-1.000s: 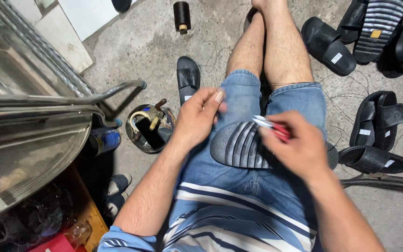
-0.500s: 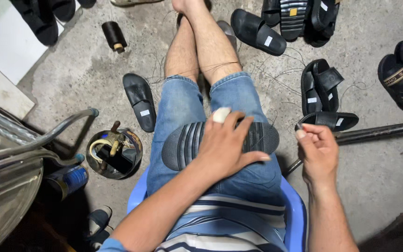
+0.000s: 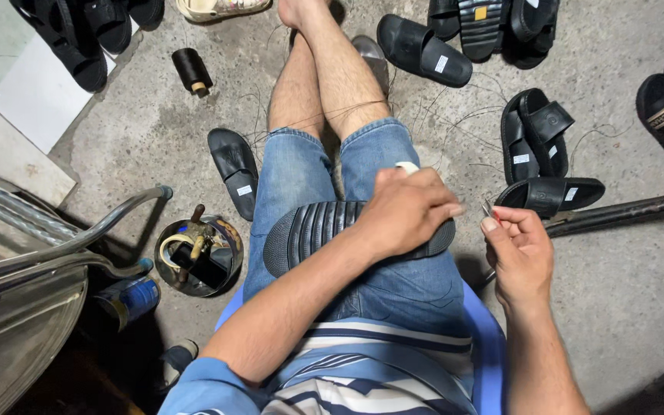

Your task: The person repairs shoes by applying adhesive to a sole with a brush, using pliers to pull thread through the material, and stitching along the edge of the footwear using a needle and thread while holding the item between their legs.

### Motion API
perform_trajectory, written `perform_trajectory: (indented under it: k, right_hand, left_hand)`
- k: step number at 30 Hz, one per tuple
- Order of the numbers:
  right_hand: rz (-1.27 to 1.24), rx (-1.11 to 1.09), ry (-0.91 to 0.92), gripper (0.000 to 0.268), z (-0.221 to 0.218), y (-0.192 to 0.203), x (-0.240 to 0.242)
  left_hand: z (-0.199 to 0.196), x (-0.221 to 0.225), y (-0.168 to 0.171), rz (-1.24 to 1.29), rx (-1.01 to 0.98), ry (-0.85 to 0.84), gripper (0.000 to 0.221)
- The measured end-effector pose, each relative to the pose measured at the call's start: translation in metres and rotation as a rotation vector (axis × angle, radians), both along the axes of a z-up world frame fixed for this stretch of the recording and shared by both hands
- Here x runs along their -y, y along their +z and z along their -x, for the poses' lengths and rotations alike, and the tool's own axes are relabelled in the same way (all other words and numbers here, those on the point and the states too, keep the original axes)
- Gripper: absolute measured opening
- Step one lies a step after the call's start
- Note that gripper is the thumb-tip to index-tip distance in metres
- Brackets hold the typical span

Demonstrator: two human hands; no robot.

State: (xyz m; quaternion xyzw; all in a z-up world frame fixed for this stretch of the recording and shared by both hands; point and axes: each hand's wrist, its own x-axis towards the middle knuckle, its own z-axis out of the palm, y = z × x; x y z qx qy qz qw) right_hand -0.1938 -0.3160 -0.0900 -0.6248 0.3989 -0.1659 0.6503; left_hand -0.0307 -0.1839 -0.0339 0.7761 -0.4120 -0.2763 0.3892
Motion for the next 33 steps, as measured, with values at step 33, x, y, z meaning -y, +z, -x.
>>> perform_trajectory:
  k: [33]
  right_hand:
    - [0.505,-0.649,0.827,0.023,-0.050,0.097,-0.048]
  left_hand:
    - [0.029,-0.070,-0.014,0.417,-0.694,0.495,0.011]
